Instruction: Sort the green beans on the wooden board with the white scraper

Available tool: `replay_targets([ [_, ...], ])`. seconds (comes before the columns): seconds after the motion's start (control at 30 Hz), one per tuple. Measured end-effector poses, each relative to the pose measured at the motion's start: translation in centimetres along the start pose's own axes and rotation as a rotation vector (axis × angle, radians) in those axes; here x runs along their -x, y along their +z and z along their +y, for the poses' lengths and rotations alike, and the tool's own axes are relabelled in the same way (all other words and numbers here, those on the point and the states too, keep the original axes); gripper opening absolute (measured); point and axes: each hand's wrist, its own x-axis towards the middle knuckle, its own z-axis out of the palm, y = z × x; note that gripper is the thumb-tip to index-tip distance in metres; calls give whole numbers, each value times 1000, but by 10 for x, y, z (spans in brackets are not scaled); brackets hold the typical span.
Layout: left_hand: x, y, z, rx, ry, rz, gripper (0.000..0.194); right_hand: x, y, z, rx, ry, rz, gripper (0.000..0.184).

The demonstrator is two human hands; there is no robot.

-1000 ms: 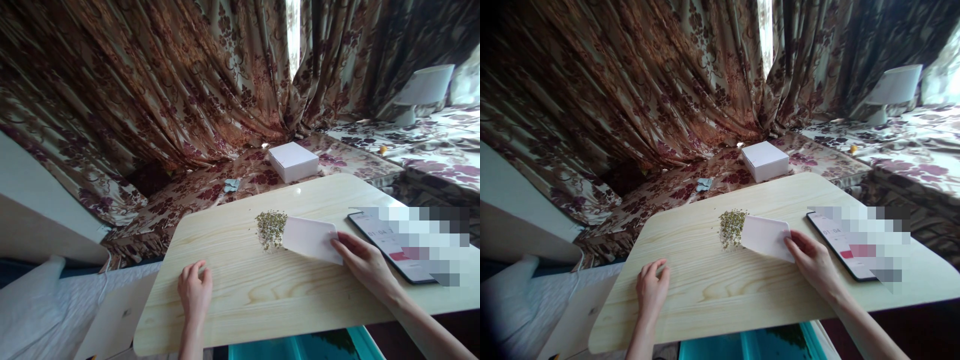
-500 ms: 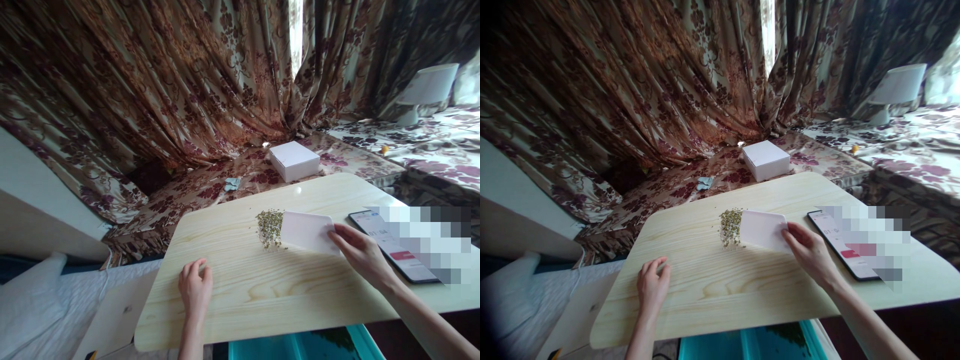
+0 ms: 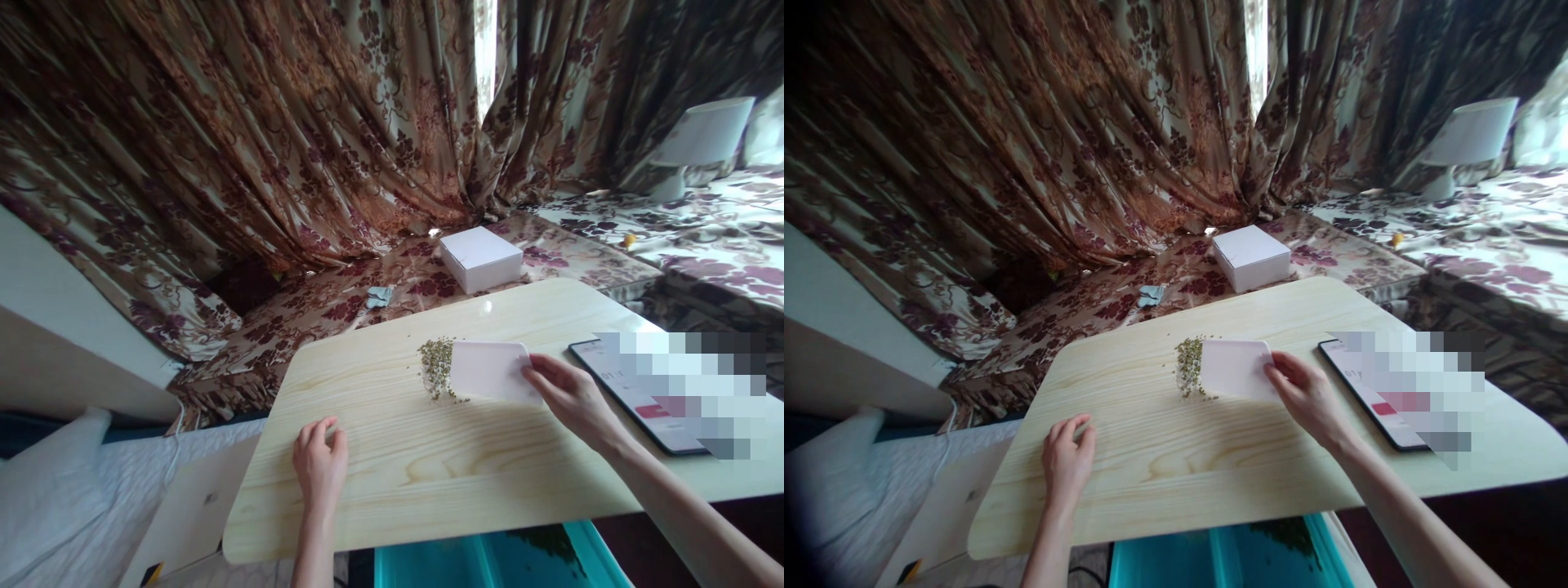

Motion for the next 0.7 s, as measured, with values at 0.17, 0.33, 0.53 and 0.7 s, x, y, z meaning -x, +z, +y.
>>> replay_targets([
  [0.17,0,-1,2,4,-9,-1,23,-3,4,-3,19,-13,-22,24],
  [0.33,-2,-3,5,20,-22,4,26,1,-7,-7,28,-7,-21,23],
  [0.53,5,-7,12,60,-22,-46,55,3,-22,3,77,37,101,22],
  [0.7,19,-12,21,86,-50,-61,61,5,-24,7,86,61,81,24],
])
